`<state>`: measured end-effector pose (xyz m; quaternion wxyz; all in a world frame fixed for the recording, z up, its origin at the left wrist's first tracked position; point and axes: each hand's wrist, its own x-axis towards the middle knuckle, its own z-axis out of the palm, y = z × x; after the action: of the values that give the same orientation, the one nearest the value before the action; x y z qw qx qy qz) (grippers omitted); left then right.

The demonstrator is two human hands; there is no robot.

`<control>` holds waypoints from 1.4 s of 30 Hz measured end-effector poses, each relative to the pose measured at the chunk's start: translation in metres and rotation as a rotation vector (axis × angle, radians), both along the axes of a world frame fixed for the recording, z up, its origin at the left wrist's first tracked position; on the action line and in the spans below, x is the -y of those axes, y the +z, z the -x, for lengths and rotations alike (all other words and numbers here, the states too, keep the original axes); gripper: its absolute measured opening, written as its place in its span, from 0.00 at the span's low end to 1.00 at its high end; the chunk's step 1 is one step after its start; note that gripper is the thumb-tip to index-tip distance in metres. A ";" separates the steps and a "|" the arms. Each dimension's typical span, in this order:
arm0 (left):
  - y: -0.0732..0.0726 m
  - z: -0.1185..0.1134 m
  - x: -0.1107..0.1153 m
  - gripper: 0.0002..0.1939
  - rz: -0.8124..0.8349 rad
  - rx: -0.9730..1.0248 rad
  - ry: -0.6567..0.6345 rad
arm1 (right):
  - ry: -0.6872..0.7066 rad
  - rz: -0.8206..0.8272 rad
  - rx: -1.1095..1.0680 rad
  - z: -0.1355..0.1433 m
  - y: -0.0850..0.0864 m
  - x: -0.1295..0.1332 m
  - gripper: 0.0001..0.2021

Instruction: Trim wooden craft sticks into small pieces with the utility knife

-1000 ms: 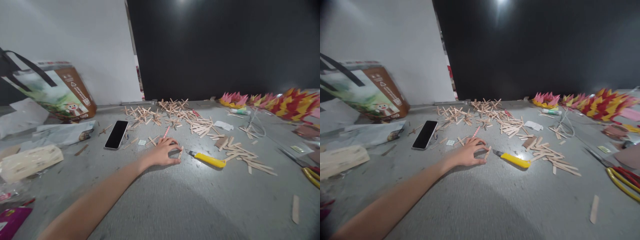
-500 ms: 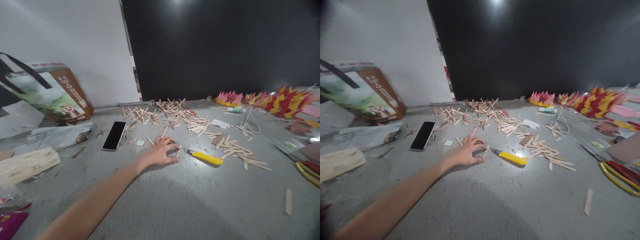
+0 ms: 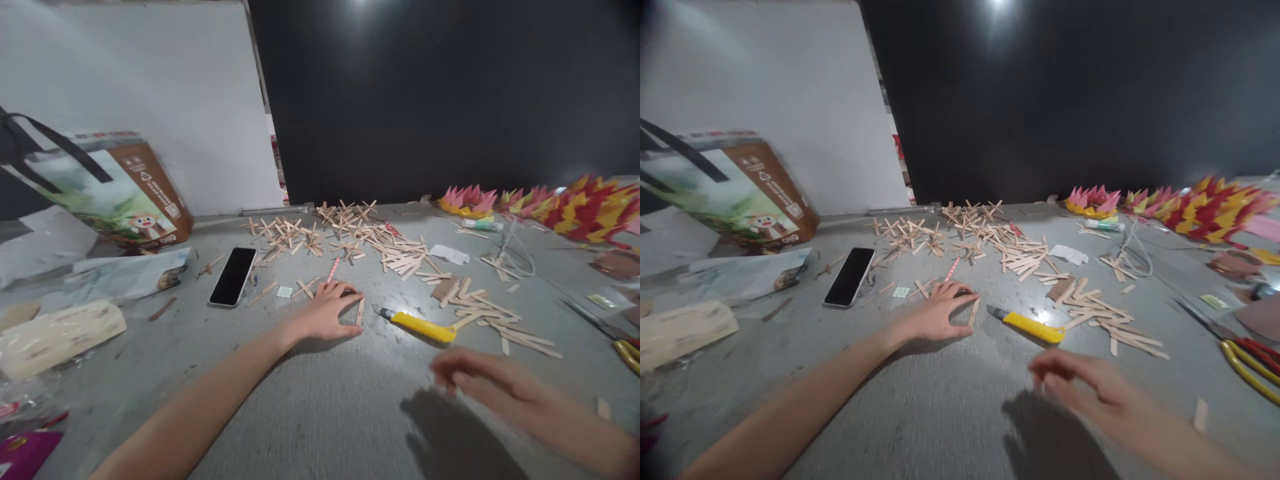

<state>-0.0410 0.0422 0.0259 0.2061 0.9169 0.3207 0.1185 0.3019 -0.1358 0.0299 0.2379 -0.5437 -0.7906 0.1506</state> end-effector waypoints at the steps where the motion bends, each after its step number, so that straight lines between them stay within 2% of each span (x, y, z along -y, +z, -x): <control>1: 0.000 0.000 0.000 0.41 0.012 0.011 0.004 | 0.013 0.040 0.034 0.005 0.003 -0.020 0.15; 3: -0.001 0.000 -0.001 0.41 0.030 0.055 0.019 | -0.038 -0.053 0.131 0.014 0.000 -0.053 0.20; 5: -0.004 0.000 0.000 0.41 0.044 0.131 0.035 | -0.109 -0.150 0.237 0.020 -0.013 -0.074 0.25; 8: -0.005 0.001 0.004 0.39 0.092 0.243 0.083 | -0.118 -0.184 0.301 0.022 -0.032 -0.088 0.18; 10: -0.003 0.000 0.008 0.36 0.176 0.276 0.118 | -0.114 -0.193 0.286 0.023 -0.036 -0.092 0.15; 12: 0.001 -0.002 0.011 0.35 0.256 0.287 0.139 | -0.141 -0.160 0.216 0.027 -0.030 -0.098 0.14; 15: 0.008 -0.013 0.011 0.34 0.287 0.352 0.208 | -0.145 -0.044 0.032 0.037 -0.011 -0.112 0.16; 18: 0.008 -0.030 0.011 0.38 0.364 0.550 0.316 | -0.083 -0.065 -0.106 0.051 0.004 -0.131 0.18; 20: 0.004 -0.041 0.013 0.41 0.458 0.719 0.351 | -0.034 -0.115 -0.132 0.061 0.005 -0.143 0.19; 22: -0.003 -0.049 0.018 0.40 0.483 0.876 0.390 | -0.004 -0.143 -0.156 0.068 -0.001 -0.151 0.20; 25: -0.014 -0.054 0.027 0.41 0.478 1.009 0.430 | 0.024 -0.115 -0.237 0.076 -0.015 -0.154 0.16; 28: -0.020 -0.054 0.032 0.39 0.627 1.077 0.402 | 0.121 -0.051 -0.325 0.079 -0.023 -0.150 0.13; 34: -0.015 -0.051 0.033 0.33 0.741 1.068 0.385 | 0.237 0.057 -0.313 0.083 -0.017 -0.144 0.13; 37: -0.013 -0.050 0.032 0.28 0.722 1.069 0.411 | 0.313 0.002 -0.236 0.084 -0.015 -0.144 0.09; 40: -0.015 -0.049 0.031 0.26 0.739 1.066 0.407 | 0.363 -0.061 -0.180 0.083 -0.018 -0.143 0.01; 42: -0.017 -0.049 0.030 0.26 0.755 1.073 0.404 | 0.367 -0.077 -0.180 0.082 -0.021 -0.143 0.04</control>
<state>0.0083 0.0122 0.0091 0.6159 0.5189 0.3581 0.4724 0.2203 0.0067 0.0093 0.2966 -0.3652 -0.8572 0.2091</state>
